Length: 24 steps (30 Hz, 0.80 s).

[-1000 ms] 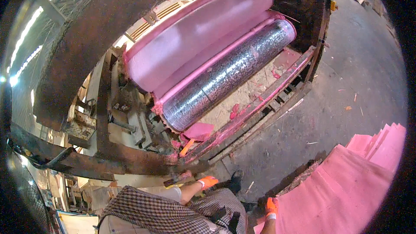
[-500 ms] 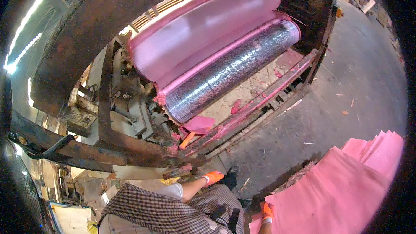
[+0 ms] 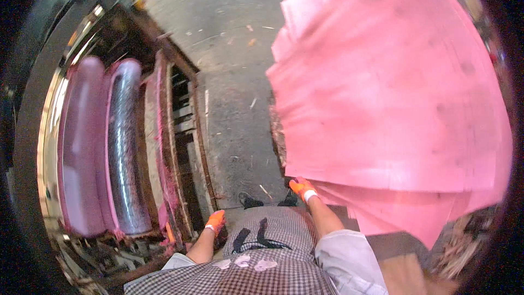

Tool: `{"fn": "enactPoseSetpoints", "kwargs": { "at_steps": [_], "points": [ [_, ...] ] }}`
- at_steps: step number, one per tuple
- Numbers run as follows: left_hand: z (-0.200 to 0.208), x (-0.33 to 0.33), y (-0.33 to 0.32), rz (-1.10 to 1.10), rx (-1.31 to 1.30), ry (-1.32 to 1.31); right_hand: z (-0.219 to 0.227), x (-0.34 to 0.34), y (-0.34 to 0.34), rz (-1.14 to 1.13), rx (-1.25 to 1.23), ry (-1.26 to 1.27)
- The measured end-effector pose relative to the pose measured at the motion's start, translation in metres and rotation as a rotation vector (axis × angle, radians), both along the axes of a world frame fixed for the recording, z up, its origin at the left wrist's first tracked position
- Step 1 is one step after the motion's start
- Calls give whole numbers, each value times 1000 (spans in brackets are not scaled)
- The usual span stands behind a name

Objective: Scrape pink material from industrial rollers and feed pink sheets into the machine.

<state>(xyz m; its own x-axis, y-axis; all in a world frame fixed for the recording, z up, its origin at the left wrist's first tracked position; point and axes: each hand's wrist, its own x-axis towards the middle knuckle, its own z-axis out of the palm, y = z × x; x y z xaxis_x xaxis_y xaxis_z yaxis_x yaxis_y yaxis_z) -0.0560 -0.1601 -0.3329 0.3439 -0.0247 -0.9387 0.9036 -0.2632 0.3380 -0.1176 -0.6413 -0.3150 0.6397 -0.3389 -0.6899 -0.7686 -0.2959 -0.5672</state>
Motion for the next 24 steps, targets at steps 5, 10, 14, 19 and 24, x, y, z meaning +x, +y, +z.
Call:
{"fn": "enactPoseSetpoints", "kwargs": {
  "at_steps": [5,10,14,19,24],
  "points": [
    [-14,16,0,-275,28,-425,-16,-37,-30,-44,-13,61],
    [113,44,-137,-776,36,-596,-140,-180,-110,1015,-822,-97],
    [122,60,-160,-470,41,-585,-153,-147,-130,633,-350,185],
    [107,71,-98,-589,143,-775,-95,-2,-92,722,-309,69],
    [72,74,-14,-429,215,-365,-60,86,-42,773,-309,7]
  ]
}}
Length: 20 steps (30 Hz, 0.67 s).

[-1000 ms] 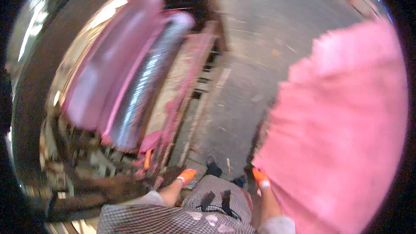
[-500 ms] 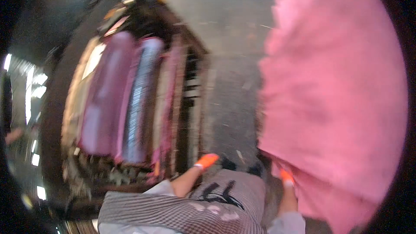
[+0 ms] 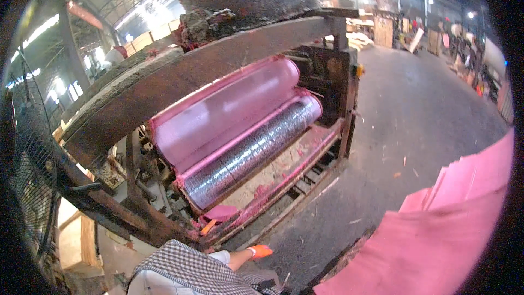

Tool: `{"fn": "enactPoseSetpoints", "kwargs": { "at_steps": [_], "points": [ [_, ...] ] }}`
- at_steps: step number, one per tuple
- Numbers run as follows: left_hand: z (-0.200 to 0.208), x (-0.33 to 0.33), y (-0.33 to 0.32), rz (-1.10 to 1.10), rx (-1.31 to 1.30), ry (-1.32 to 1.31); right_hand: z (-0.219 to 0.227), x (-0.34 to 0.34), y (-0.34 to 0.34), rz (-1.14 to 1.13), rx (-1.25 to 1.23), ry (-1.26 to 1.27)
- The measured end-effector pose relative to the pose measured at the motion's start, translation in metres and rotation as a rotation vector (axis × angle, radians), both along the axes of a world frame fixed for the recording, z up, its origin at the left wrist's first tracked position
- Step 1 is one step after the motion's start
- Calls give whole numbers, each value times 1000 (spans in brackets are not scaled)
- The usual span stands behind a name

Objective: Scrape pink material from industrial rollers and feed pink sheets into the machine.

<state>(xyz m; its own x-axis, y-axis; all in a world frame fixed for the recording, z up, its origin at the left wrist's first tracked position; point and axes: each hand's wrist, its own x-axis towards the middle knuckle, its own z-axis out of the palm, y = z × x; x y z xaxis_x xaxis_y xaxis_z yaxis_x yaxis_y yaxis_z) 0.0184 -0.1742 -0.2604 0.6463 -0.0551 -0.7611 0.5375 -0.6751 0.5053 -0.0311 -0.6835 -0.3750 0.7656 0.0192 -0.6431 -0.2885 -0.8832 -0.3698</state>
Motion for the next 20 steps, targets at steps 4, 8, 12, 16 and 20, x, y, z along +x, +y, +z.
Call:
{"fn": "enactPoseSetpoints", "kwargs": {
  "at_steps": [4,8,12,16,20],
  "points": [
    [-122,-55,81,-142,588,-598,1,30,21,116,-66,0],
    [-92,-26,75,411,-12,253,-61,31,-20,537,-383,-364],
    [-142,-37,130,338,5,158,199,116,169,-798,779,78],
    [-181,-6,123,23,-250,-45,258,76,165,-710,555,84],
    [-239,39,74,-329,-313,-115,193,-47,106,-626,118,258]
  ]
}}
